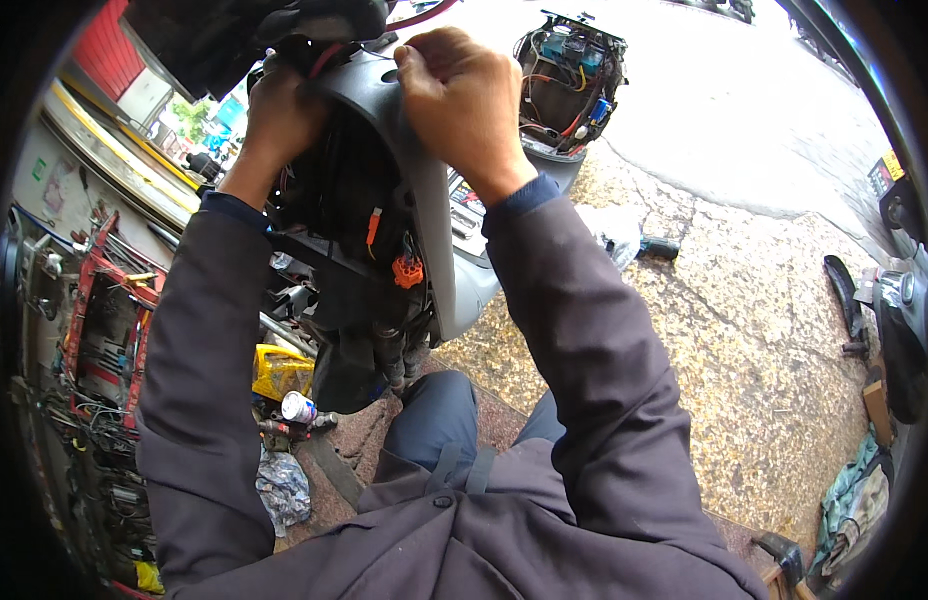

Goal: The person routes and secures a red wire along the handlebar and under the front fairing of a motorcycle. They tuck the wire into the bodywork and adjust its position by hand to ensure it is neatly organized.

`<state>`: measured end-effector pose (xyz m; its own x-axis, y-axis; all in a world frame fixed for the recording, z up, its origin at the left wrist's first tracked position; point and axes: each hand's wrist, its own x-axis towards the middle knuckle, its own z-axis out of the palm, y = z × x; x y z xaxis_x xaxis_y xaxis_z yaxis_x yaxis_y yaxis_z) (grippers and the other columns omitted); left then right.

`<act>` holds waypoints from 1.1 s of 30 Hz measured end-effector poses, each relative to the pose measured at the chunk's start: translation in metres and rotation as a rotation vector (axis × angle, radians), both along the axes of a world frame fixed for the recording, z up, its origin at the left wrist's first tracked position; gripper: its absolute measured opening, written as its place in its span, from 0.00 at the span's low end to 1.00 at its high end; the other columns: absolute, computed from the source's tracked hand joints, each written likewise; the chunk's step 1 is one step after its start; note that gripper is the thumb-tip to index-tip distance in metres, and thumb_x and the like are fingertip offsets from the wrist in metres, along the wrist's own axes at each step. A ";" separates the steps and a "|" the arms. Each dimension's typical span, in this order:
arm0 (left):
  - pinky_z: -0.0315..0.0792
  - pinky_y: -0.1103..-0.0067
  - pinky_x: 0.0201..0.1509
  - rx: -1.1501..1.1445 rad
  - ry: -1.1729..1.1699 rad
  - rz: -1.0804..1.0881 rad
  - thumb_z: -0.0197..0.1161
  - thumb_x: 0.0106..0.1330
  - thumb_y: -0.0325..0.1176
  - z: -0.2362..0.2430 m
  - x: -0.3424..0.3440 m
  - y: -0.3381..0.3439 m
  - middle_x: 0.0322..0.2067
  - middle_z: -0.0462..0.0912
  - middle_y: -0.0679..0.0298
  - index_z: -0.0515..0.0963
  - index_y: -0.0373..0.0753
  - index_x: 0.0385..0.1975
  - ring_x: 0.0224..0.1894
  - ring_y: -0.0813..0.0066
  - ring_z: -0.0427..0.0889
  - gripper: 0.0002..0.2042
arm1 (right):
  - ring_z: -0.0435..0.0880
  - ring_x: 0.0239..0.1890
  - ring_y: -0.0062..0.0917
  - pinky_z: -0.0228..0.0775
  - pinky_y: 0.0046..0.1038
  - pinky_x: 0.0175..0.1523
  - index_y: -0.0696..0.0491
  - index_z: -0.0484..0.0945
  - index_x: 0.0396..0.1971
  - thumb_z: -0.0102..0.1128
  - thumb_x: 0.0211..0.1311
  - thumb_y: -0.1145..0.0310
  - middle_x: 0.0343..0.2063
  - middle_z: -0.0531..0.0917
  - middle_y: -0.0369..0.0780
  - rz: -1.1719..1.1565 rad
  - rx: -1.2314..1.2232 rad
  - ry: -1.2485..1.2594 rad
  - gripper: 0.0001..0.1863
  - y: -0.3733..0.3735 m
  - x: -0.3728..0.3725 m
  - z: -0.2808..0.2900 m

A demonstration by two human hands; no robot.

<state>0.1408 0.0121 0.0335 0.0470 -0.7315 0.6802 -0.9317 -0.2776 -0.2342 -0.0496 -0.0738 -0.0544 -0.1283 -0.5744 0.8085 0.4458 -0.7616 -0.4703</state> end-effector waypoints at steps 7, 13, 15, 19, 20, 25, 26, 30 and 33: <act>0.76 0.72 0.52 0.325 0.747 -0.377 0.66 0.59 0.34 0.021 0.002 0.024 0.46 0.84 0.58 0.77 0.36 0.54 0.45 0.68 0.83 0.22 | 0.83 0.23 0.23 0.75 0.24 0.30 0.60 0.83 0.35 0.65 0.57 0.77 0.24 0.84 0.42 -0.155 -0.201 0.083 0.06 0.087 -0.015 -0.004; 0.74 0.76 0.55 0.570 1.162 -0.387 0.63 0.68 0.37 0.043 0.010 0.033 0.46 0.84 0.64 0.78 0.37 0.54 0.48 0.75 0.81 0.18 | 0.85 0.44 0.48 0.77 0.39 0.51 0.68 0.71 0.53 0.62 0.60 0.71 0.40 0.84 0.58 0.266 0.354 0.259 0.24 0.116 0.026 0.009; 0.74 0.77 0.55 0.645 1.288 -0.455 0.62 0.70 0.38 0.044 0.020 0.030 0.48 0.84 0.65 0.77 0.38 0.55 0.48 0.77 0.81 0.18 | 0.85 0.42 0.42 0.77 0.37 0.50 0.67 0.71 0.53 0.61 0.61 0.71 0.39 0.85 0.54 0.516 0.477 0.058 0.23 0.113 0.040 0.012; 0.74 0.78 0.55 0.682 1.380 -0.506 0.63 0.70 0.41 0.038 0.040 0.020 0.49 0.83 0.65 0.77 0.39 0.56 0.49 0.78 0.80 0.19 | 0.85 0.41 0.39 0.76 0.36 0.50 0.65 0.73 0.51 0.60 0.61 0.72 0.40 0.85 0.52 0.543 0.534 -0.013 0.19 0.114 0.060 0.014; 0.74 0.78 0.55 0.677 1.407 -0.536 0.63 0.70 0.42 0.034 0.043 0.019 0.50 0.83 0.66 0.77 0.39 0.57 0.49 0.78 0.80 0.20 | 0.85 0.41 0.40 0.75 0.37 0.51 0.64 0.74 0.50 0.59 0.61 0.73 0.41 0.84 0.52 0.467 0.489 0.007 0.19 0.112 0.063 0.017; 0.65 0.77 0.66 0.628 1.035 -0.657 0.51 0.77 0.42 0.006 0.045 -0.001 0.59 0.77 0.62 0.72 0.39 0.64 0.60 0.76 0.74 0.21 | 0.83 0.43 0.39 0.74 0.35 0.52 0.63 0.76 0.49 0.58 0.62 0.74 0.42 0.83 0.49 0.069 0.417 0.091 0.16 0.109 0.069 0.027; 0.63 0.77 0.68 0.597 0.964 -0.672 0.49 0.78 0.40 0.000 0.046 -0.006 0.59 0.77 0.62 0.72 0.39 0.64 0.61 0.75 0.73 0.20 | 0.83 0.42 0.33 0.73 0.32 0.52 0.62 0.76 0.49 0.58 0.64 0.74 0.40 0.84 0.45 0.046 0.414 0.064 0.15 0.109 0.072 0.029; 0.59 0.75 0.72 0.613 1.061 -0.603 0.46 0.80 0.35 -0.024 0.069 -0.011 0.61 0.76 0.59 0.73 0.39 0.64 0.63 0.73 0.71 0.18 | 0.78 0.32 0.18 0.71 0.22 0.38 0.59 0.80 0.42 0.54 0.69 0.73 0.31 0.83 0.35 0.233 0.660 -0.097 0.08 0.111 0.079 0.030; 0.61 0.73 0.71 0.583 0.744 -0.686 0.49 0.78 0.33 -0.032 0.090 -0.013 0.59 0.77 0.58 0.74 0.36 0.61 0.62 0.71 0.73 0.17 | 0.73 0.26 0.13 0.64 0.18 0.30 0.56 0.81 0.38 0.53 0.72 0.70 0.27 0.80 0.31 0.301 0.848 -0.275 0.09 0.118 0.087 0.040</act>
<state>0.2312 -0.0007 0.0011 -0.2336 -0.9506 0.2042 -0.8057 0.3068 0.5066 0.0375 0.0444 -0.0140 -0.0030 -0.9977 0.0681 0.7459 -0.0476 -0.6643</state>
